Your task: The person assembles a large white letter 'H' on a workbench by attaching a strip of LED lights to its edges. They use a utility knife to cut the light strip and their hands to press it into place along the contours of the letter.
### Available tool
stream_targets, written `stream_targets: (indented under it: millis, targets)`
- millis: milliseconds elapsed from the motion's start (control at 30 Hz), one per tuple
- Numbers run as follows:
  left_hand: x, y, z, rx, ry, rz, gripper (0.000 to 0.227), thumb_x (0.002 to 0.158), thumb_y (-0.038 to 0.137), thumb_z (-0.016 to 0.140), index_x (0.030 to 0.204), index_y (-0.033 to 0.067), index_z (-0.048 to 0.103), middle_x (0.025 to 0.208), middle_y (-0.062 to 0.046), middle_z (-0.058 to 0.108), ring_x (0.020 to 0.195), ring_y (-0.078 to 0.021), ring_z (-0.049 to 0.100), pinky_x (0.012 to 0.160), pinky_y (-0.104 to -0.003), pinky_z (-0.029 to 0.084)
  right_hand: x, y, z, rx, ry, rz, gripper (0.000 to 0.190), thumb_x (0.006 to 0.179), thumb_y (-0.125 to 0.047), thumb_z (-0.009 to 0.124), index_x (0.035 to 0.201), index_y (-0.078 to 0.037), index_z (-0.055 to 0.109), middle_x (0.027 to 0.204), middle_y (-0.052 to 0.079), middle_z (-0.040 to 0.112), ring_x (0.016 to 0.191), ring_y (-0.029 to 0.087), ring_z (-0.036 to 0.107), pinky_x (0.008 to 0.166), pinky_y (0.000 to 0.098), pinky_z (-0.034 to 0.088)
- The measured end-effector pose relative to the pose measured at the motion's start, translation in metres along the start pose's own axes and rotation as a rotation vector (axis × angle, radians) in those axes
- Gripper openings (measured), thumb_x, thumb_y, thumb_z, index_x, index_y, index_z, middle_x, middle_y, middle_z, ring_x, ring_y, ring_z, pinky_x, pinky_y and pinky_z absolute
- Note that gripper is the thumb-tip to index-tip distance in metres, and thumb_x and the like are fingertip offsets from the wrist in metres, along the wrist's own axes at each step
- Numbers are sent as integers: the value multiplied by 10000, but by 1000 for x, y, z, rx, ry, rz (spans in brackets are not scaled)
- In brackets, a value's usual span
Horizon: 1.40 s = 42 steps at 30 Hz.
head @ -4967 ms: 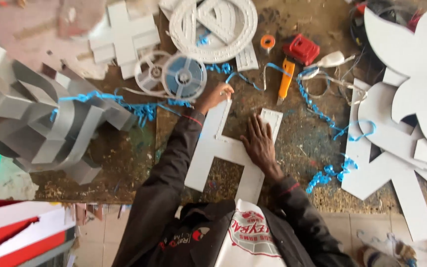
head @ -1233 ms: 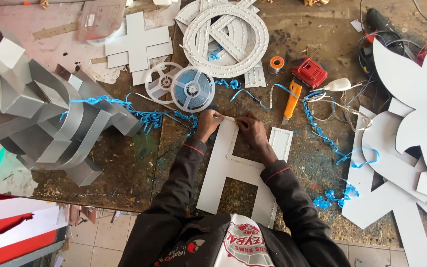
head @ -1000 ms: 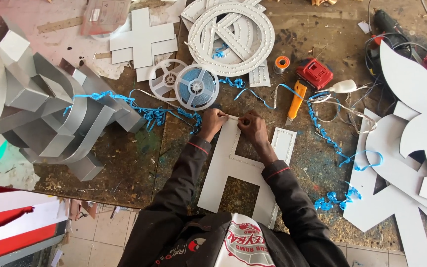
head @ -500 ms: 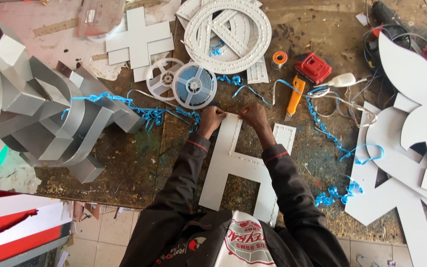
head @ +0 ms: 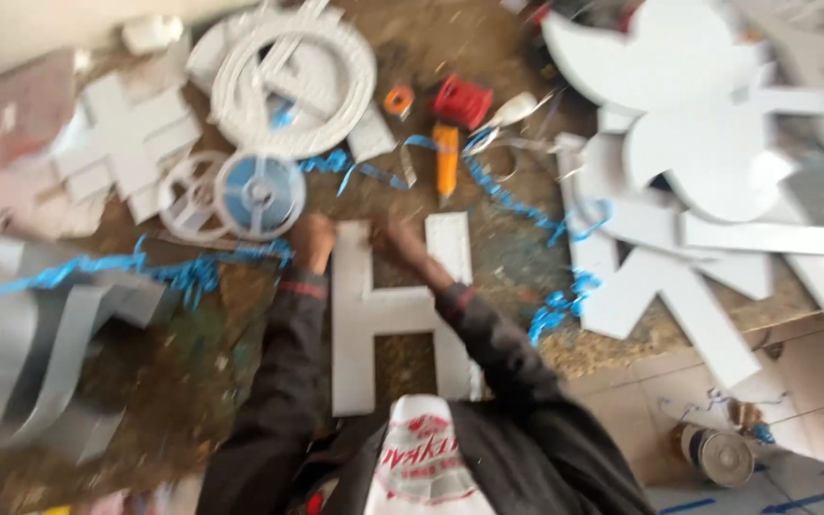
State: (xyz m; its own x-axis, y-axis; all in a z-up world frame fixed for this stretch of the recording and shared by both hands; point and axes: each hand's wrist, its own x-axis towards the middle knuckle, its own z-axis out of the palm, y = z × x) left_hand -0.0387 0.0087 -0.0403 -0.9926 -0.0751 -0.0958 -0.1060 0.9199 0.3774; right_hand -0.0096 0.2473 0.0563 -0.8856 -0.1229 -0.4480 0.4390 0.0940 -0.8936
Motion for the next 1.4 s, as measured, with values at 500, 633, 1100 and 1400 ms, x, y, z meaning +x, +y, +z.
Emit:
stream_targets:
  millis: [500,633,1100,1400]
  targets:
    - [17,37,16,83,365,46,151,953,72,794,861,94,912,748,-161,788,845,-403,804,774,-507,631,-163,92,-132,-1027,-655,-953,1130,737,-844,834,1678,-279,560,1927,154,214,1766,363,230,1353,750,150]
    - [41,59,12,39,311,8,213,984,178,732,855,178,901,749,-95,810,852,-333,851,689,-461,697,-183,125,-79,-1114,-372,-996,1177,698,-882,849,1688,-319,552,1903,182,237,1736,386,287,1300,764,215]
    - [-5,157,36,-86,-113,372,85,859,273,801,835,279,882,901,33,870,986,-323,839,964,-505,673,-149,151,-23,-311,-156,-398,454,843,-97,930,1272,-236,880,975,93,855,990,314,839,941,484,636]
    - [-21,186,-24,-128,-420,520,92,875,119,905,901,206,917,948,-127,885,973,-442,835,895,-545,678,-70,91,-64,-492,429,-371,234,1007,-342,897,1134,-152,848,960,53,699,855,302,810,743,436,631]
